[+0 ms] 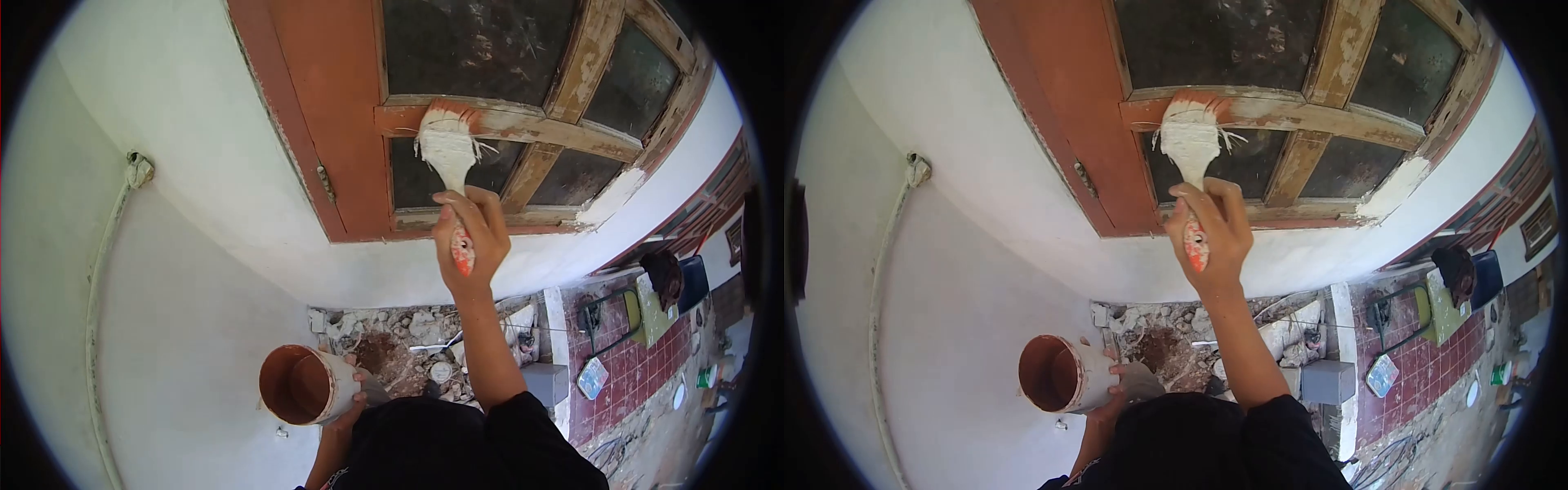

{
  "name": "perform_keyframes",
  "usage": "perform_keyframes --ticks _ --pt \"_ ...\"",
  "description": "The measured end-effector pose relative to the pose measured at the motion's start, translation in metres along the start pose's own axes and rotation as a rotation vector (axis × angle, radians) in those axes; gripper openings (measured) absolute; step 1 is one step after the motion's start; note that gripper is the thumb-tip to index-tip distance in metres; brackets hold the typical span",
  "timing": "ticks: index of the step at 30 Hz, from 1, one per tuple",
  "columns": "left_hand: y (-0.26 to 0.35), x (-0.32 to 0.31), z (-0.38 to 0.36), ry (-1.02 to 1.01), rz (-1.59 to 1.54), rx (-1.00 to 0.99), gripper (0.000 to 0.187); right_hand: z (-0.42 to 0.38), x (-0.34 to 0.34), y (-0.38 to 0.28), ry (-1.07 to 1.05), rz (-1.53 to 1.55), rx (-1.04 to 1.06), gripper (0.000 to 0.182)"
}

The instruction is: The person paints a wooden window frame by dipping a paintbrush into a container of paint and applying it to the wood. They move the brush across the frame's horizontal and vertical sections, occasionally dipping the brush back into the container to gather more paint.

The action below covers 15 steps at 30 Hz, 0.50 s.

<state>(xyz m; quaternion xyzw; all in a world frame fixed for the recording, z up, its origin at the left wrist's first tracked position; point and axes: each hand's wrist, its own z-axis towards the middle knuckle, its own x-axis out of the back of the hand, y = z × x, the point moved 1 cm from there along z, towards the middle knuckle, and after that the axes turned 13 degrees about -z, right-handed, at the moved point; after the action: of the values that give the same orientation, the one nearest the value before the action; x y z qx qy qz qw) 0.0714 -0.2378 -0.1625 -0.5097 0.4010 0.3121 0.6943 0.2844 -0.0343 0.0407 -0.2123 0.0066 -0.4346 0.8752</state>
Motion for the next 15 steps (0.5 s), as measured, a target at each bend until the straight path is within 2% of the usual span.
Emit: perform_keyframes --ticks 2,3,4,8,9,12,15 --pt "0.020 -0.011 0.003 0.003 0.009 -0.001 0.063 -0.001 -0.020 -0.017 -0.077 0.025 -0.072 0.025" --pt "0.029 -0.018 0.004 0.018 0.001 0.014 0.063 0.002 -0.028 -0.024 -0.026 0.055 -0.043 0.017" --pt "0.038 -0.026 0.004 0.034 -0.024 -0.004 0.063 0.004 -0.032 -0.032 -0.031 0.036 -0.045 0.017" --pt "0.075 -0.050 0.012 0.021 0.007 0.012 0.066 0.001 -0.051 -0.063 -0.128 -0.004 -0.037 0.023" --pt "0.082 -0.056 0.012 0.076 -0.007 -0.023 0.057 0.000 -0.053 -0.070 -0.176 -0.003 -0.041 0.024" --pt "0.099 -0.061 0.023 0.061 0.004 -0.003 0.058 -0.006 -0.065 -0.080 -0.222 0.005 -0.012 0.027" --pt "0.104 -0.061 0.035 0.040 0.013 0.020 0.061 -0.006 -0.059 -0.090 -0.314 0.152 0.029 0.030"
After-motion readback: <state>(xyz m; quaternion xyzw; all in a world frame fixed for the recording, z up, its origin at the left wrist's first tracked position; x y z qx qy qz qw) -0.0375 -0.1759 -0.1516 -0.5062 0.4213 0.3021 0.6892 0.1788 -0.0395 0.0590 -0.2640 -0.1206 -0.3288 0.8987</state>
